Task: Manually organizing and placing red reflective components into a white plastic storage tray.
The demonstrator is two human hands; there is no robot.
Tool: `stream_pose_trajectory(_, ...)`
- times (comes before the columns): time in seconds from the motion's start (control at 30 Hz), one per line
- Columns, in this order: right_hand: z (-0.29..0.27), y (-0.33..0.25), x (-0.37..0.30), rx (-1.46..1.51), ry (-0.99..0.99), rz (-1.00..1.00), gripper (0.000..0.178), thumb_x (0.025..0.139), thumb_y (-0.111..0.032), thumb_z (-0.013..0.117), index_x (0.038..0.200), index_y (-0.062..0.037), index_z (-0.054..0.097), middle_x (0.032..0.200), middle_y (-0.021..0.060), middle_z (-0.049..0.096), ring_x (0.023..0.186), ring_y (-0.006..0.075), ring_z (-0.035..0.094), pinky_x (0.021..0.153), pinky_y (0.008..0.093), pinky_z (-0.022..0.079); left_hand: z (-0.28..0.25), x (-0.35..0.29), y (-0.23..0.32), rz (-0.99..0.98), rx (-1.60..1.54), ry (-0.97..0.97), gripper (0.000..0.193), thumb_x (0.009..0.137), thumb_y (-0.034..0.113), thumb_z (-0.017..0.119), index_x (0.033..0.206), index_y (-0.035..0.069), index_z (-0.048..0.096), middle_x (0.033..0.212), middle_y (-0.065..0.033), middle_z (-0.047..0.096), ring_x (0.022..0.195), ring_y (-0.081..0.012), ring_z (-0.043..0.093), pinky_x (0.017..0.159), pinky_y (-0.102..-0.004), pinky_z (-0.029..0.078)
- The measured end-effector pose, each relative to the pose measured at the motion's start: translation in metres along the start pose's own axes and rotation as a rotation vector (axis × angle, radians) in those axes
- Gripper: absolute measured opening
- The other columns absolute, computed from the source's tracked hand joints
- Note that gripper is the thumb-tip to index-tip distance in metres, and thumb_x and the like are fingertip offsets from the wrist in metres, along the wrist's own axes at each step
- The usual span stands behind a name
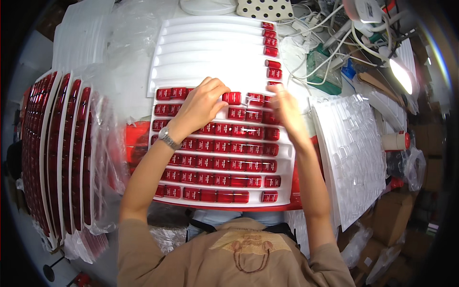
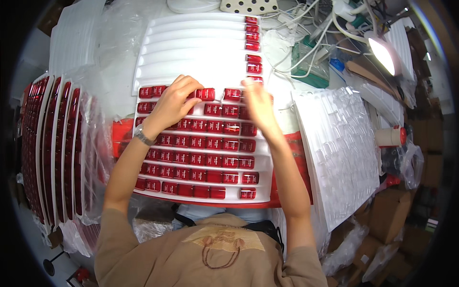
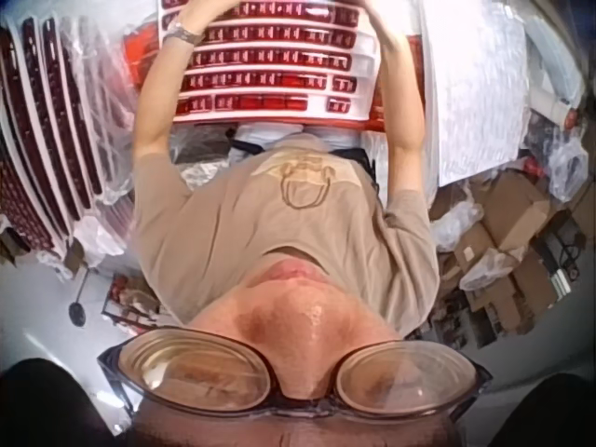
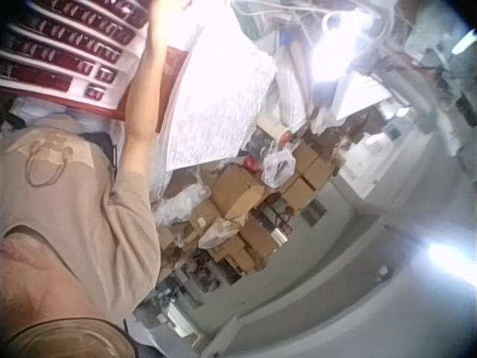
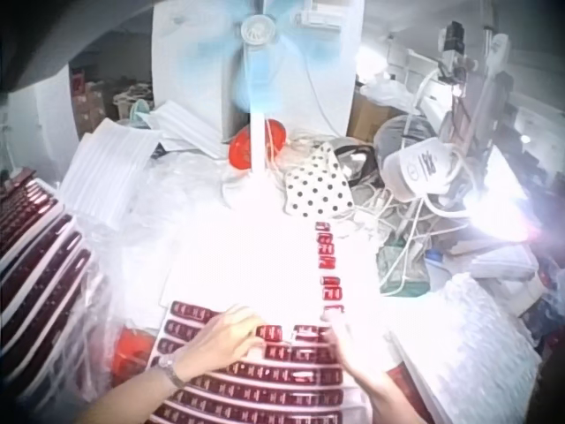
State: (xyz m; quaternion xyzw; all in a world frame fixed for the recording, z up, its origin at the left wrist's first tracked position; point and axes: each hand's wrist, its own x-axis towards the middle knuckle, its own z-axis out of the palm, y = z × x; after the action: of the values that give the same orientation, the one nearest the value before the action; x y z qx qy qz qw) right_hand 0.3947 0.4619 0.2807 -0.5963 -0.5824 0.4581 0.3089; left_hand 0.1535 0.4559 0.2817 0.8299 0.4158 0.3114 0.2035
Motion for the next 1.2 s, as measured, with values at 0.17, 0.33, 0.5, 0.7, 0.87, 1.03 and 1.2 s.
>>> stream_pose_trajectory(0.17, -0.024, 0.011, -0.014, 0.656, -0.015, 0.020, 0.032, 0.090, -0.006, 0.048, 0.120, 0.0053, 0.053, 0.097, 0.0090, 0.062, 0.077, 0.0133, 0.061, 0.076, 0.0243, 0.048, 0.039, 0.015, -0.019, 0.045, 0.340, -0.060, 0.025, 0.073, 0.011, 0.074, 0.096, 0.003, 0.067, 0.092, -0.0055, 0.062, 0.090, -0.0195, 0.055, 0.082, -0.0317, 0.044)
stream_pose_trajectory(0.33, -0.008, 0.003, -0.029, 0.625, 0.016, -0.071, 0.036, 0.090, -0.004, 0.056, 0.124, 0.0068, 0.052, 0.106, 0.0155, 0.065, 0.092, 0.0174, 0.066, 0.082, 0.0265, 0.051, -0.004, -0.007, -0.024, -0.128, 0.379, 0.018, 0.035, 0.072, 0.016, 0.076, 0.104, 0.005, 0.069, 0.101, -0.0046, 0.060, 0.096, -0.0192, 0.053, 0.086, -0.0333, 0.042)
stream_pose_trajectory(0.5, 0.047, -0.017, -0.017, 0.710, 0.204, -0.132, 0.034, 0.089, -0.009, 0.063, 0.119, 0.0066, 0.058, 0.096, 0.0138, 0.069, 0.086, 0.0148, 0.066, 0.079, 0.0255, 0.052, 0.004, -0.013, -0.026, -0.118, 0.146, 0.068, 0.036, 0.072, 0.021, 0.078, 0.104, 0.006, 0.067, 0.098, -0.0043, 0.063, 0.094, -0.0178, 0.054, 0.084, -0.0338, 0.044)
stream_pose_trajectory(0.7, 0.077, -0.028, -0.028, 0.039, 0.305, -0.493, 0.031, 0.088, -0.013, 0.064, 0.113, 0.0048, 0.062, 0.089, 0.0188, 0.068, 0.089, 0.0246, 0.066, 0.080, 0.0317, 0.052, 0.016, -0.023, 0.015, -0.256, -0.497, 0.256, 0.030, 0.073, 0.003, 0.074, 0.101, -0.001, 0.062, 0.097, -0.0089, 0.062, 0.080, -0.0176, 0.060, 0.071, -0.0280, 0.049)
stream_pose_trajectory(0.87, -0.010, -0.037, -0.078, -0.444, 0.003, -0.474, 0.061, 0.082, -0.030, 0.070, 0.126, 0.0049, 0.048, 0.126, 0.0285, 0.051, 0.117, 0.0405, 0.050, 0.098, 0.0436, 0.040, 0.012, -0.014, 0.005, 0.013, 0.037, 0.153, 0.027, 0.073, 0.007, 0.073, 0.097, -0.001, 0.064, 0.093, -0.0103, 0.061, 0.090, -0.0243, 0.057, 0.081, -0.0358, 0.048)
stream_pose_trajectory(1.03, -0.124, 0.003, -0.139, -1.263, 0.335, 0.004, 0.049, 0.076, -0.014, 0.072, 0.120, -0.0010, 0.055, 0.113, 0.0171, 0.055, 0.100, 0.0343, 0.052, 0.083, 0.0426, 0.043, 0.011, -0.001, -0.028, -0.111, 0.280, 0.008, 0.026, 0.075, 0.014, 0.075, 0.099, 0.004, 0.068, 0.093, -0.0049, 0.058, 0.089, -0.0194, 0.052, 0.080, -0.0311, 0.042)
stream_pose_trajectory(1.2, -0.131, 0.028, -0.149, -1.167, 0.292, -0.180, 0.036, 0.076, -0.007, 0.068, 0.109, -0.0012, 0.057, 0.111, 0.0163, 0.052, 0.102, 0.0358, 0.050, 0.082, 0.0434, 0.042, 0.007, -0.005, -0.036, -0.049, 0.312, 0.032, 0.028, 0.077, 0.022, 0.073, 0.099, 0.006, 0.068, 0.095, -0.0036, 0.059, 0.090, -0.0196, 0.052, 0.083, -0.0310, 0.039)
